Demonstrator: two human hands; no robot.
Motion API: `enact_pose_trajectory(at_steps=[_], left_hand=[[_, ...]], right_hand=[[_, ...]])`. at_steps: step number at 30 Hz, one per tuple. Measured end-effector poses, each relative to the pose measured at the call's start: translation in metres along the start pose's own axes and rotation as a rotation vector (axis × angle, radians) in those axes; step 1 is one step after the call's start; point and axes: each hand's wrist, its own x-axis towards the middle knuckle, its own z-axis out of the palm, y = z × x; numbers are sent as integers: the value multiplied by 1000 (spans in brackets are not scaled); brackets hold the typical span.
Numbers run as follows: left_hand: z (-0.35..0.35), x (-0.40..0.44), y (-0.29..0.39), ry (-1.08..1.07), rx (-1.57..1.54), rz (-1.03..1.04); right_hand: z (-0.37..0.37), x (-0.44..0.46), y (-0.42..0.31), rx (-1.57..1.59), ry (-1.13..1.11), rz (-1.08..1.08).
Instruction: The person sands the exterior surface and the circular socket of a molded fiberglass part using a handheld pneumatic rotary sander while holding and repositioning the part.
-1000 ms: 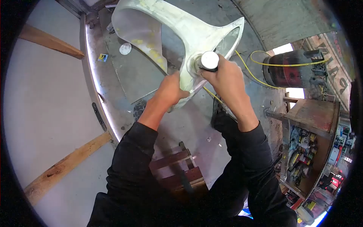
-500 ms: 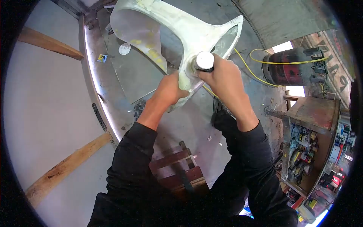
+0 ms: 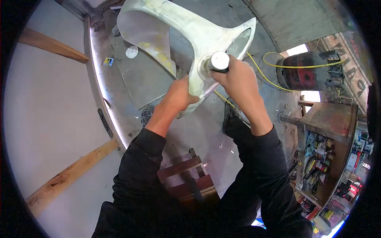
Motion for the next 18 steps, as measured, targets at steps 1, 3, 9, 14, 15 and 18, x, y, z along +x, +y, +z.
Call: enact_pose_trajectory(at_steps=[1, 3, 9, 14, 15, 18], left_hand=[[-2, -2, 3, 7, -25, 13], [-4, -4, 7, 15, -39, 17], [-3, -4, 7, -22, 22, -36], [0, 1, 4, -32, 37, -40], [-2, -1, 7, -32, 21, -38], [-7, -4, 12, -24, -15, -29]], right_hand=[[0, -2, -2, -16, -11, -14], [-1, -3, -3, 0, -26, -15], [-7, 6, 5, 54, 35, 42], [-7, 1, 0, 5, -9, 28], [-7, -1, -4, -16, -38, 30], [-4, -6, -7, -31, -62, -24]])
